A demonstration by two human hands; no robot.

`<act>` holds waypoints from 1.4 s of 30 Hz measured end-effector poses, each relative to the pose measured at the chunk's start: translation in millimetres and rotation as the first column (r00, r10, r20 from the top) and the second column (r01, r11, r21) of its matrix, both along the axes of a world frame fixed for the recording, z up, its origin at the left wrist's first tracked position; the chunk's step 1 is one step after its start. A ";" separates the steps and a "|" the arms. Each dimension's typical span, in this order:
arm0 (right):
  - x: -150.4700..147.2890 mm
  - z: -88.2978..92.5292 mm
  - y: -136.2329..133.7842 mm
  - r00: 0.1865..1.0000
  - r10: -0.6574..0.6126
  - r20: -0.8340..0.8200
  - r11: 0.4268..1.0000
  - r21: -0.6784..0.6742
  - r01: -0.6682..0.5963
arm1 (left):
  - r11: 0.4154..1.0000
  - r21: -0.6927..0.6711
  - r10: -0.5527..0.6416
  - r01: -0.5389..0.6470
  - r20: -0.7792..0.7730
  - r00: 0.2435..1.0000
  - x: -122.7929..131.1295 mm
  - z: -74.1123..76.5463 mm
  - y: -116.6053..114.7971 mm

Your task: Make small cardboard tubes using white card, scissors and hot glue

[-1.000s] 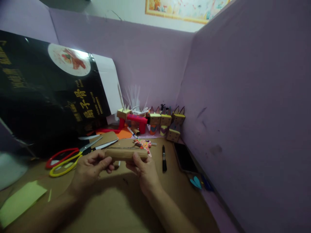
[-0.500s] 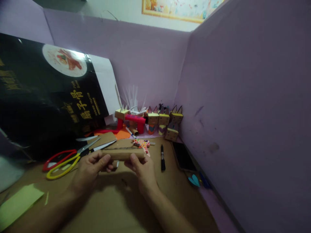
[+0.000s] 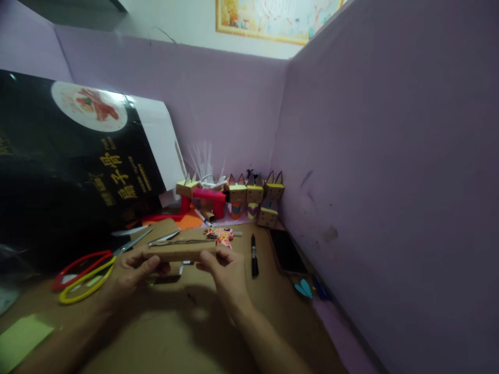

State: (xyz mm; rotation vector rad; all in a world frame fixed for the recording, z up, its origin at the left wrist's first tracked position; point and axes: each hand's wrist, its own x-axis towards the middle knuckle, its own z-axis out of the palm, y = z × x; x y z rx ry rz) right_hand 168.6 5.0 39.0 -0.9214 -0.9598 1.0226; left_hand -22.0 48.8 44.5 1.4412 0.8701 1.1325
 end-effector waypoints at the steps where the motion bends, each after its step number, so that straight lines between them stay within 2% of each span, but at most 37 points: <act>1: 0.7 0.4 -0.6 0.999 -0.037 0.027 0.999 0.008 0.037 | 1.000 -0.012 0.000 -0.001 -0.011 1.000 -1.8 -0.2 1.4; 5: 0.8 0.1 -4.5 0.947 -0.236 0.217 0.970 0.107 0.217 | 0.989 -0.138 -0.039 0.048 0.062 0.997 -1.4 -6.3 3.8; 8: -1.1 -0.5 -4.9 0.907 -0.306 0.291 0.945 0.210 0.252 | 0.970 -0.240 0.004 0.033 0.154 0.988 3.9 -9.7 6.4; 10: -2.0 -0.8 -2.8 0.929 -0.241 0.281 0.959 0.213 0.185 | 0.963 -0.266 0.079 -0.036 0.149 0.986 6.2 -10.8 8.8; 12: -1.7 -1.3 0.3 0.959 -0.150 0.241 0.978 0.177 0.109 | 0.965 -0.229 0.149 -0.124 0.096 0.984 6.0 -11.6 10.3; 15: -0.5 -4.4 4.5 0.968 -0.138 0.207 0.990 0.069 0.126 | 0.973 -0.056 0.221 -0.223 -0.039 0.974 2.9 -12.5 8.7; 18: -1.9 -10.2 6.5 0.977 -0.169 0.130 0.985 -0.004 0.171 | 0.959 0.146 0.266 -0.243 -0.159 0.951 1.1 -12.7 4.2; 21: -4.6 -14.2 6.7 0.983 -0.168 0.070 0.986 0.005 0.168 | 0.937 0.229 0.300 -0.265 -0.133 0.945 3.4 -13.4 1.2; 23: -4.3 -14.2 7.4 0.986 -0.162 0.029 0.987 -0.011 0.163 | 0.944 0.211 0.274 -0.253 -0.080 0.958 6.7 -13.6 0.6; 27: 2.1 -11.3 11.8 0.983 -0.134 -0.126 0.987 -0.099 0.122 | 0.983 0.082 0.164 -0.165 0.013 0.986 13.5 -10.8 -0.9; 29: 3.9 -11.0 13.5 0.979 -0.116 -0.168 0.986 -0.138 0.093 | 0.981 0.072 0.178 -0.179 0.016 0.984 15.2 -8.2 -2.8; 35: -2.2 -13.9 11.3 0.982 -0.141 -0.127 0.980 -0.161 0.119 | 0.959 0.154 0.249 -0.236 -0.070 0.966 13.0 0.6 -11.0; 38: -1.8 -14.2 11.2 0.986 -0.131 -0.102 0.981 -0.158 0.114 | 0.962 0.101 0.260 -0.252 -0.071 0.963 12.8 1.9 -12.7; 42: 2.3 -12.8 12.0 0.999 -0.043 -0.019 0.995 -0.088 0.042 | 0.978 0.020 0.210 -0.210 0.011 0.978 10.7 -1.2 -8.8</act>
